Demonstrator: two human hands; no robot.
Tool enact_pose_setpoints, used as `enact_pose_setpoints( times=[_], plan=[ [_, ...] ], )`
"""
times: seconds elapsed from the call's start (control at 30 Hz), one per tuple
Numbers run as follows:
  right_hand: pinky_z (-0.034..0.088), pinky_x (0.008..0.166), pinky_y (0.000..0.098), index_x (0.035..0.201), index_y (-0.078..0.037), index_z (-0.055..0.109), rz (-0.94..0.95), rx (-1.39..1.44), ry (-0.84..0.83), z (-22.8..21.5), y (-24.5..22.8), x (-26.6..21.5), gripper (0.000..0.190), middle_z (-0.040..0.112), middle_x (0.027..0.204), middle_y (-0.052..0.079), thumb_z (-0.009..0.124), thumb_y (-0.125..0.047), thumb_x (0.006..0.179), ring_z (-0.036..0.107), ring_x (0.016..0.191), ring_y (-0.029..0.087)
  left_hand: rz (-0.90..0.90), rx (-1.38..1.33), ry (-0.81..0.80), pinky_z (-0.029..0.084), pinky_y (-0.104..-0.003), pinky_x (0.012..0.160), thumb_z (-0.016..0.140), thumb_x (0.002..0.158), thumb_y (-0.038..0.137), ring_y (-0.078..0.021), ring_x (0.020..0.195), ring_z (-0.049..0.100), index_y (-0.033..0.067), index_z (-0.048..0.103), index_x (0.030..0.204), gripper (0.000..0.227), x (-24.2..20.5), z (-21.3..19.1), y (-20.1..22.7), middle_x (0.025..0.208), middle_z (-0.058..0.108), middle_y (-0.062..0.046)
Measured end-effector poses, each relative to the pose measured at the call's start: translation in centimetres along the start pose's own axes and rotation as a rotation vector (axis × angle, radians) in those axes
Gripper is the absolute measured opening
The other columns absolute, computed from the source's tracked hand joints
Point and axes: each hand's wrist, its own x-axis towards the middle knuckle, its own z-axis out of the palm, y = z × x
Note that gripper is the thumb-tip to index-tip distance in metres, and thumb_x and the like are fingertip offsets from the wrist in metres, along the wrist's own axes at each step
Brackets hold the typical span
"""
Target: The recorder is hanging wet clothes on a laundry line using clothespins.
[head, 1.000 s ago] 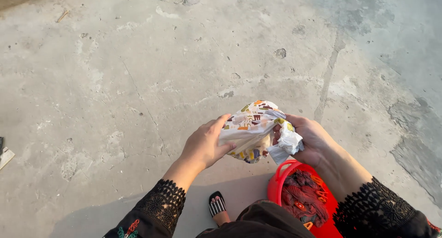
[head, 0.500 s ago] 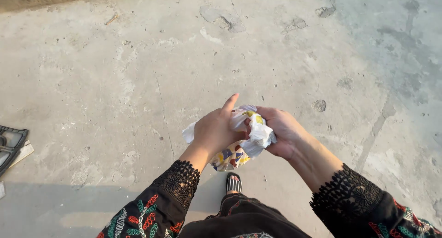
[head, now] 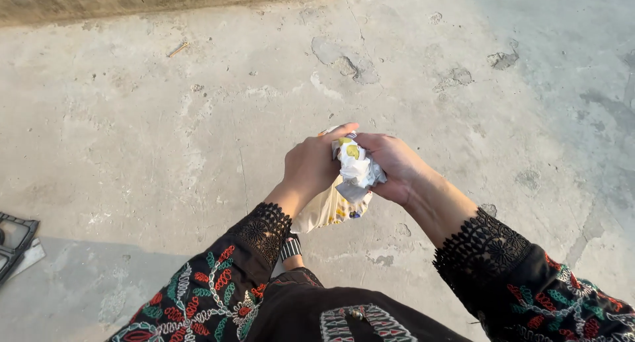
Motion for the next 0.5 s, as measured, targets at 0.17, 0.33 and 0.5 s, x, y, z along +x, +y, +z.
enact_pose_setpoints(
  times=[0.17,0.33,0.5],
  plan=[
    [0.058,0.082,0.0396,0.106,0.006,0.065,-0.042,0.012,0.032,5.7,-7.4,8.9,0.023,0.073,0.097,0.013,0.052,-0.012,0.099,0.072,0.087,0.021,0.023,-0.013,0.025,0.056,-0.044,0.074,0.068,0.086,0.028,-0.0303,0.097,0.072,0.0339,0.068,0.116,0.031,10.9,-4.1,-4.8,0.101,0.076,-0.003],
    [0.057,0.086,0.0397,0.105,0.003,0.067,0.018,0.073,0.001,7.8,-12.0,16.0,0.022,0.074,0.098,0.012,0.055,-0.015,0.097,0.071,0.089,0.021,-0.171,-0.004,-0.136,0.056,-0.045,0.075,0.062,0.09,0.035,-0.0312,0.095,0.072,0.0325,0.064,0.118,0.028,18.1,-8.2,-7.2,0.097,0.076,-0.005],
    [0.056,0.086,0.0412,0.108,-0.003,0.068,0.067,-0.006,0.038,10.9,-18.0,25.2,0.023,0.074,0.1,0.006,0.055,-0.017,0.096,0.071,0.091,0.018,-0.254,0.073,-0.123,0.055,-0.046,0.074,0.061,0.091,0.036,-0.0316,0.094,0.073,0.0265,0.063,0.113,0.024,27.5,-9.2,-13.6,0.095,0.078,-0.005]
  ],
)
